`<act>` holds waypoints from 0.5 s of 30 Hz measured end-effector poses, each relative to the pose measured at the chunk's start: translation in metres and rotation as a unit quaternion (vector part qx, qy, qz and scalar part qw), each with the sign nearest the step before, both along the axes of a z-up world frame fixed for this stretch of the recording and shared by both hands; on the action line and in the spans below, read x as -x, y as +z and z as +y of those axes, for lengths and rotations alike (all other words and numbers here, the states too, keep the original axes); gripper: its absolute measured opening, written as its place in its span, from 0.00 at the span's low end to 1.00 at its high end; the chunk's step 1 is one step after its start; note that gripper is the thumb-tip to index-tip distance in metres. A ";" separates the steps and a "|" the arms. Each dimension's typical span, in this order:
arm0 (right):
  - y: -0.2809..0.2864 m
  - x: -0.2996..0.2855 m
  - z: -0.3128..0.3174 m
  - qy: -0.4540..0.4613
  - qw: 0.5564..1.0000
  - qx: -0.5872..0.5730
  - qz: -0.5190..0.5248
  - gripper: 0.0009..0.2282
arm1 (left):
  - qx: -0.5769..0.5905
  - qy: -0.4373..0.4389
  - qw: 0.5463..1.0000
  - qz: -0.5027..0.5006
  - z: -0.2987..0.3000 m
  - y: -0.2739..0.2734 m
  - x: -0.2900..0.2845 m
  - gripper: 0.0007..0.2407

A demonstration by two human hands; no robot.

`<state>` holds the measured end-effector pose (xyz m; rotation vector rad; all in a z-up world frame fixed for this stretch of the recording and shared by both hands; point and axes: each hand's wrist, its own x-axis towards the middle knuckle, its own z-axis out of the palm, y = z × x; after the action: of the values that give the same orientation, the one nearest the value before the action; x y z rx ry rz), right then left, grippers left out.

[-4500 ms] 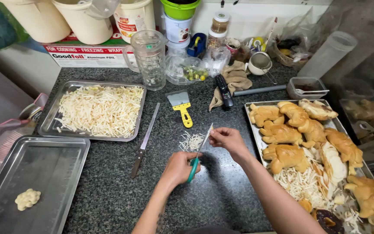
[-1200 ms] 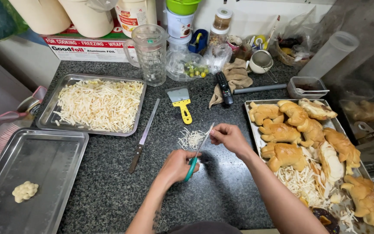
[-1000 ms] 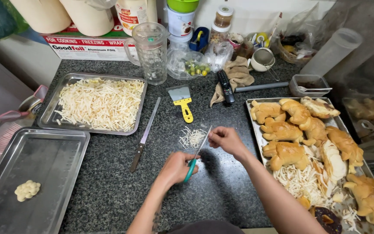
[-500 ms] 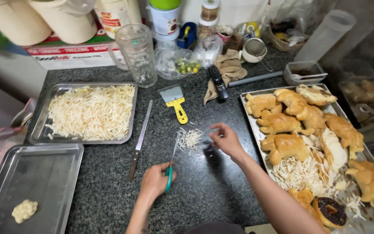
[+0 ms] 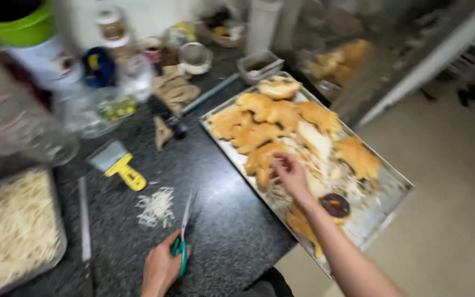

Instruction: The recorder uses a pair of scissors to cut thin strips of dough for bakery decoration.

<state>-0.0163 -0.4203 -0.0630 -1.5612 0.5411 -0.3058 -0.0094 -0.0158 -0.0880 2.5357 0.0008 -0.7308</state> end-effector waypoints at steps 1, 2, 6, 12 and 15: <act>0.019 0.019 -0.008 -0.017 1.000 -0.001 0.001 0.15 | -0.001 -0.017 1.000 0.001 -0.005 -0.002 0.002 0.25; 0.039 0.035 -0.017 -0.064 0.997 -0.018 0.025 0.15 | 0.013 -0.007 1.000 -0.002 -0.011 -0.004 0.000 0.25; 0.055 0.088 -0.075 -0.169 0.981 0.010 0.092 0.15 | 0.008 0.009 1.000 0.010 -0.041 -0.015 -0.011 0.27; 0.077 0.102 -0.106 -0.174 0.977 0.026 0.119 0.17 | -0.007 0.068 0.997 -0.043 -0.067 -0.095 -0.001 0.27; 0.089 0.072 -0.114 -0.119 0.964 0.092 0.218 0.21 | -0.070 0.033 0.994 -0.081 -0.085 -0.068 0.014 0.26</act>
<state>-0.0880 -0.5340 0.0260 -1.7552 1.0741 -0.1966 -0.0230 -0.1006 -0.1565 2.7086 0.0836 -0.5137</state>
